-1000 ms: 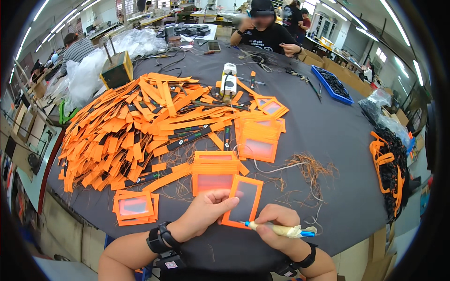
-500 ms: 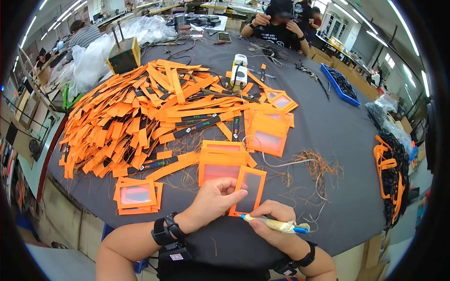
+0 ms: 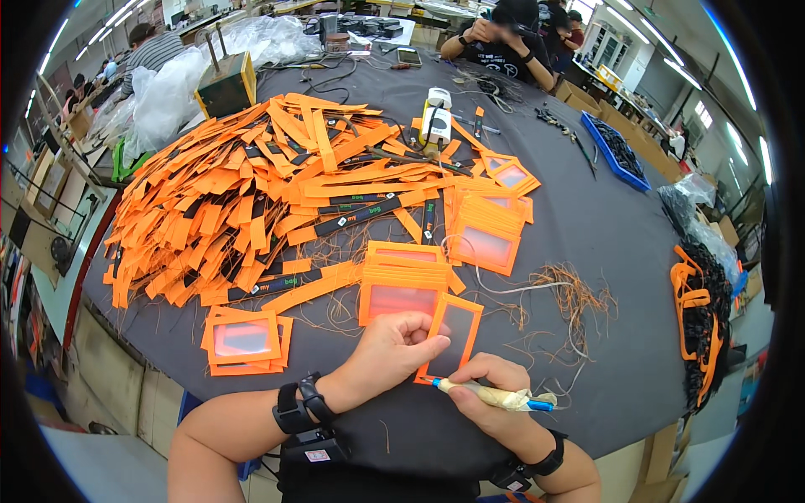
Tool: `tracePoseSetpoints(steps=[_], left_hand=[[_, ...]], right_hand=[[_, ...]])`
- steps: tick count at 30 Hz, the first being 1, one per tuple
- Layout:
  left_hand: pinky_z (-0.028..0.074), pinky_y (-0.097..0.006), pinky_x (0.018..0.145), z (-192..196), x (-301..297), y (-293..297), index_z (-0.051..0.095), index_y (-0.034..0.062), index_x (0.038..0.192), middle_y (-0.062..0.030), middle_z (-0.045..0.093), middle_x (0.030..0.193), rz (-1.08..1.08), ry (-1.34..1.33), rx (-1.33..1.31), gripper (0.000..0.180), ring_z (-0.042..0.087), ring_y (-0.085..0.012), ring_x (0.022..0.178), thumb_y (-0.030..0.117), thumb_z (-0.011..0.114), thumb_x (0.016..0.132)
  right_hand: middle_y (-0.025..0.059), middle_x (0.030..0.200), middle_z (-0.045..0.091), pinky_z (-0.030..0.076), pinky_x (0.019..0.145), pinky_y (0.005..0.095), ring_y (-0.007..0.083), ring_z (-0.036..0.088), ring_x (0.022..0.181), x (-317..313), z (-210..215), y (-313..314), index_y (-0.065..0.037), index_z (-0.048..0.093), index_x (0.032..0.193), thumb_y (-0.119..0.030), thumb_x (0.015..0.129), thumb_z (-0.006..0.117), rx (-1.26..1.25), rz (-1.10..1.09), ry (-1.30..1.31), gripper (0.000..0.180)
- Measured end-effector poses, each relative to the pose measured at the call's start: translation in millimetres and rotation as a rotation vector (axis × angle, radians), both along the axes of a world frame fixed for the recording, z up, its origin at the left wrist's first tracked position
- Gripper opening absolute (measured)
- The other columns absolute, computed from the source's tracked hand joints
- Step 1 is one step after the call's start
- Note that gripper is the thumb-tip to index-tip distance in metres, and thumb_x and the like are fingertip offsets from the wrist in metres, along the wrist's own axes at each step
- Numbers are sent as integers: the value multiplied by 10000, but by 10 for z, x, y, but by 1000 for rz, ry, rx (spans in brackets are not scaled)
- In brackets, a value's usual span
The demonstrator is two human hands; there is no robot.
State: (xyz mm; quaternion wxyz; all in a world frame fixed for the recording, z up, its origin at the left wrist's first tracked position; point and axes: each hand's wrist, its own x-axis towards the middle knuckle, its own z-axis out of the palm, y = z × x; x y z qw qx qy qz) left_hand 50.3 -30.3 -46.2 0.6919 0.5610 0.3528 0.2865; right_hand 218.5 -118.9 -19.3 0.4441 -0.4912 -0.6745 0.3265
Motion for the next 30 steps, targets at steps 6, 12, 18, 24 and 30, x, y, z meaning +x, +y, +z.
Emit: tracePoseSetpoints(steps=[6,12,18,24,30], left_hand=[[363,-169,502,-8,-5,2,647,-21,999,65,555,660,-5,6,16,227,455,11,583,163,648,866],[366,-165,502,-40,6,0,648,-13,1003,69,551,665,-3,-4,27,221,454,14,585,164,650,871],[353,-153,488,-52,5,3,652,0,1015,86,540,666,-7,14,54,213,437,29,577,170,649,887],[361,-161,495,-62,5,5,651,-6,1008,77,542,663,-9,22,54,218,445,19,580,170,648,880],[365,-149,502,-63,3,5,652,0,1013,79,550,681,-13,12,57,212,446,27,588,172,646,890]], right_hand=[[81,769,649,473,589,261,164,618,651,-7,-1,1,-34,633,846,-111,779,730,-22,0,-4,140],[78,719,635,437,551,241,132,590,605,-32,-45,17,-14,631,817,-123,780,705,31,-26,19,136],[86,764,652,478,595,266,176,626,657,-10,-19,12,-36,630,835,-103,772,729,-15,1,-11,135],[86,763,653,480,593,266,172,629,658,-4,-20,9,-36,631,835,-106,770,729,-15,-11,-6,137],[90,764,654,479,588,261,170,631,653,-6,-10,22,-31,634,836,-108,774,726,-21,27,-4,135]])
